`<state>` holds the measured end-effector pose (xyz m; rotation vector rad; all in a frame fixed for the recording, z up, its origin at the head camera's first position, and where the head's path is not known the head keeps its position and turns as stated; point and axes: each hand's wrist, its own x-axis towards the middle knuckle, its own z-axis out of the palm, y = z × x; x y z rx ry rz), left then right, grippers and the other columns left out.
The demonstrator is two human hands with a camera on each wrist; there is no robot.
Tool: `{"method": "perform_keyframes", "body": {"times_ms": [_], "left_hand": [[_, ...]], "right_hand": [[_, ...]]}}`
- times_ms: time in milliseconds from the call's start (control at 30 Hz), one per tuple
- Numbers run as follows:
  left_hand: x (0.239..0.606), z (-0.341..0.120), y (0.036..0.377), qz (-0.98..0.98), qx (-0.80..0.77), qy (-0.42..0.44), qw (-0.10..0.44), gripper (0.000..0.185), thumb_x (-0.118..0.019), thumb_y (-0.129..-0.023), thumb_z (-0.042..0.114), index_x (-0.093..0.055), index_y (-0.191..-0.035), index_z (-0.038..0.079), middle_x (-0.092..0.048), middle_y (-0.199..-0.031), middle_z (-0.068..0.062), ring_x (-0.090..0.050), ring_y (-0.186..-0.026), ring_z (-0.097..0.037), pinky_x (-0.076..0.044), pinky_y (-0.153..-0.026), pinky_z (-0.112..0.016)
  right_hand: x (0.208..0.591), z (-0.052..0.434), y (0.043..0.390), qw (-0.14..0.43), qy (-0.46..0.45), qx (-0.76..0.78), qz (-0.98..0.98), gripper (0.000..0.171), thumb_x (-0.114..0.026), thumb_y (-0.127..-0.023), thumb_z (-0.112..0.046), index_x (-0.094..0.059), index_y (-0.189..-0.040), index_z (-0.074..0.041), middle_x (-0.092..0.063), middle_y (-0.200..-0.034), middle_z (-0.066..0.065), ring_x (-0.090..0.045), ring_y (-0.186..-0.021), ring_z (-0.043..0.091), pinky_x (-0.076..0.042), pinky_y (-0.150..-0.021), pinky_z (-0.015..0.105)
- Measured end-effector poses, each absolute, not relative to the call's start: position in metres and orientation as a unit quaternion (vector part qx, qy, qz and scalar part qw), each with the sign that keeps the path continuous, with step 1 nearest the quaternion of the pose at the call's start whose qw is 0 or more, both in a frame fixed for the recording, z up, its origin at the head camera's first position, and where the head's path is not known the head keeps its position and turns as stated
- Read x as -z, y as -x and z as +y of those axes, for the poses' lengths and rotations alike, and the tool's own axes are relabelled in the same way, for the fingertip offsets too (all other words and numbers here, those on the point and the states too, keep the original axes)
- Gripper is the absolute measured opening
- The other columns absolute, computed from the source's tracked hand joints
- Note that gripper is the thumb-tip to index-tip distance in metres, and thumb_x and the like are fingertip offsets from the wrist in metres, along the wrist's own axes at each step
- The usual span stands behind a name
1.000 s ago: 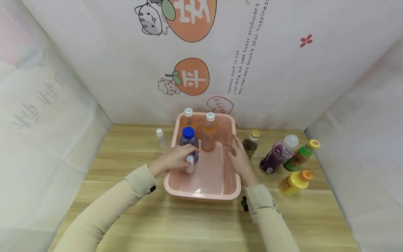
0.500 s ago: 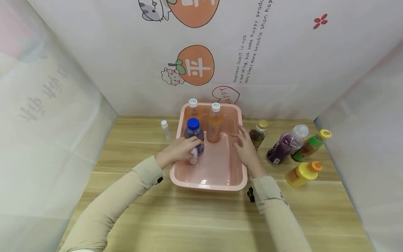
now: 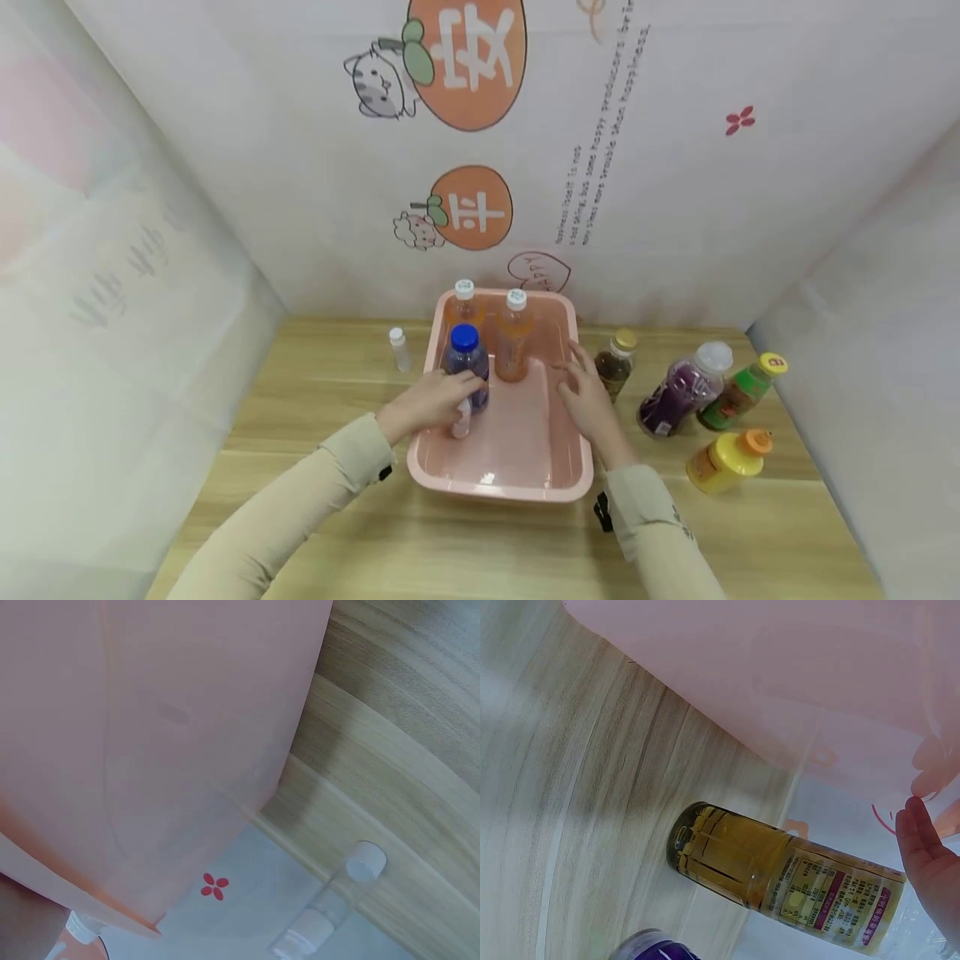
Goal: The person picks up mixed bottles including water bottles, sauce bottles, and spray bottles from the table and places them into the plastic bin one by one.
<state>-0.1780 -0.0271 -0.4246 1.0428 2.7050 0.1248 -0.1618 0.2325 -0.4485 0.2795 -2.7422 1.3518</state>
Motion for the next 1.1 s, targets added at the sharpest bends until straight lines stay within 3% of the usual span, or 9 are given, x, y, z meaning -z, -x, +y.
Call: {"method": "perform_keyframes", "body": {"times_ms": [300, 533, 767, 1100], "left_hand": [[0.451, -0.017, 0.139, 0.922, -0.046, -0.36, 0.137, 0.056, -0.074, -0.076, 0.008, -0.057, -0.127, 0.024, -0.062, -0.121, 0.003, -0.063, -0.106, -0.014, -0.051, -0.096, -0.03], [0.465, -0.023, 0.121, 0.92, -0.011, -0.378, 0.102, 0.048, -0.07, -0.081, 0.01, -0.059, -0.125, 0.024, -0.065, -0.116, 0.005, -0.065, -0.096, -0.01, -0.053, -0.088, -0.027], [0.449, -0.029, 0.143, 0.923, -0.024, -0.37, 0.106, 0.053, -0.073, -0.077, 0.008, -0.058, -0.127, 0.02, -0.064, -0.12, 0.002, -0.065, -0.104, -0.014, -0.052, -0.094, -0.031], [0.423, -0.031, 0.176, 0.92, -0.074, -0.366, 0.123, 0.049, -0.066, -0.083, 0.007, -0.057, -0.13, 0.019, -0.065, -0.121, -0.001, -0.064, -0.107, -0.016, -0.051, -0.096, -0.035]], "right_hand": [[0.472, 0.238, 0.118, 0.037, -0.077, -0.443, -0.892, 0.031, -0.048, -0.086, 0.005, -0.06, -0.115, 0.01, -0.025, -0.151, 0.026, -0.023, -0.137, 0.053, -0.031, -0.106, 0.064], [0.481, 0.232, 0.1, 0.031, -0.069, -0.447, -0.891, 0.03, -0.05, -0.084, 0.006, -0.062, -0.112, 0.008, -0.029, -0.149, 0.026, -0.027, -0.135, 0.053, -0.031, -0.106, 0.066], [0.474, 0.228, 0.126, 0.053, -0.09, -0.436, -0.894, 0.031, -0.049, -0.084, 0.003, -0.062, -0.113, 0.007, -0.029, -0.15, 0.026, -0.027, -0.135, 0.053, -0.03, -0.106, 0.066], [0.451, 0.229, 0.158, 0.06, -0.092, -0.429, -0.897, 0.033, -0.048, -0.085, 0.003, -0.06, -0.115, 0.008, -0.025, -0.153, 0.024, -0.025, -0.138, 0.05, -0.026, -0.11, 0.064]]}}
